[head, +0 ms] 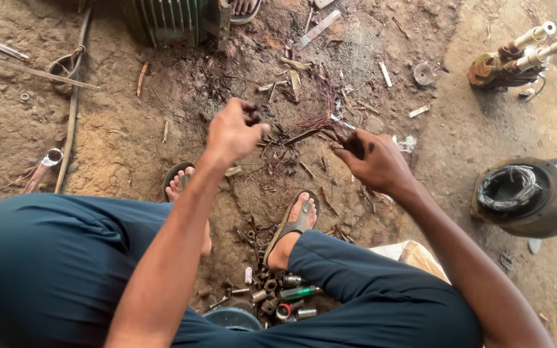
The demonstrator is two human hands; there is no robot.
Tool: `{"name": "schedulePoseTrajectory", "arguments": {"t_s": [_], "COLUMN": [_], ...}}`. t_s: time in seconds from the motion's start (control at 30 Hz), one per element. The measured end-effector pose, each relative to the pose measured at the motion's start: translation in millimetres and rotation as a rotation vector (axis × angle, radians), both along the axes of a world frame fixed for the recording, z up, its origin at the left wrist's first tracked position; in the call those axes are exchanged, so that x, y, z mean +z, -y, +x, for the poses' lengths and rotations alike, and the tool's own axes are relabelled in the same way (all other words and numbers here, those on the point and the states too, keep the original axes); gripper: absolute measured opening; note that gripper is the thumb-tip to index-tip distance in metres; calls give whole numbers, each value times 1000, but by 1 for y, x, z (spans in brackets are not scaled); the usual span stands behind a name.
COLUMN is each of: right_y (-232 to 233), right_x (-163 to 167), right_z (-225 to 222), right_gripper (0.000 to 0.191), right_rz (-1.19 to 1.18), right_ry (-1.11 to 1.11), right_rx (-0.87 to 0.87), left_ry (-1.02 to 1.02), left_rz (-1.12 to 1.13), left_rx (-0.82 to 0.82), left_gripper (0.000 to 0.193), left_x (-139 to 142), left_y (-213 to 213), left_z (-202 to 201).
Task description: The person sits on the ground and repeatedly picks up bundles of reddish wires, untangles them by hand, and places them into a white sack. The person also handles a metal bucket containing additional wires and debris.
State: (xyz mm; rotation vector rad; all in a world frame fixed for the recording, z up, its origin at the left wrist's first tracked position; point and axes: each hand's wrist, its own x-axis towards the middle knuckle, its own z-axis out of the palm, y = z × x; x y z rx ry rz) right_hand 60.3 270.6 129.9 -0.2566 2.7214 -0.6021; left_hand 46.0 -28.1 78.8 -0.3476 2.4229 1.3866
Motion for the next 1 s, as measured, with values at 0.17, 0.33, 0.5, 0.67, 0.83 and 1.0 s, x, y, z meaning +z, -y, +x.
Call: {"name": "schedulePoseTrajectory", "arguments": {"t_s": [0.17,0.33,0.5,0.67,0.83,1.0], "right_y": [14,19,16,27,38,32], "right_x": [4,-4,-19,-26,-26,-37], "right_z": [5,5,3,2,1,-4], "right_gripper": [33,26,20,15,13,14], "right_rz": [10,-109,-150,-204,-111,-113], "right_ry": [36,-92,-300,-359,-408,-445], "right_rx": [-122,-182,-47,12,26,66], "left_ry": [79,216,241,397,247,138], "left_rz": [230,378,805,926,957,1020], "left_rx": [-4,-7,66,367,427,391], "left_gripper": [53,72,45,47,40,34], "left_x": [36,39,7,-16,-29,-45], "left_y": [-24,-42,-60,-83,-105,-108], "left_z": [14,22,13,0,-13,-12]}}
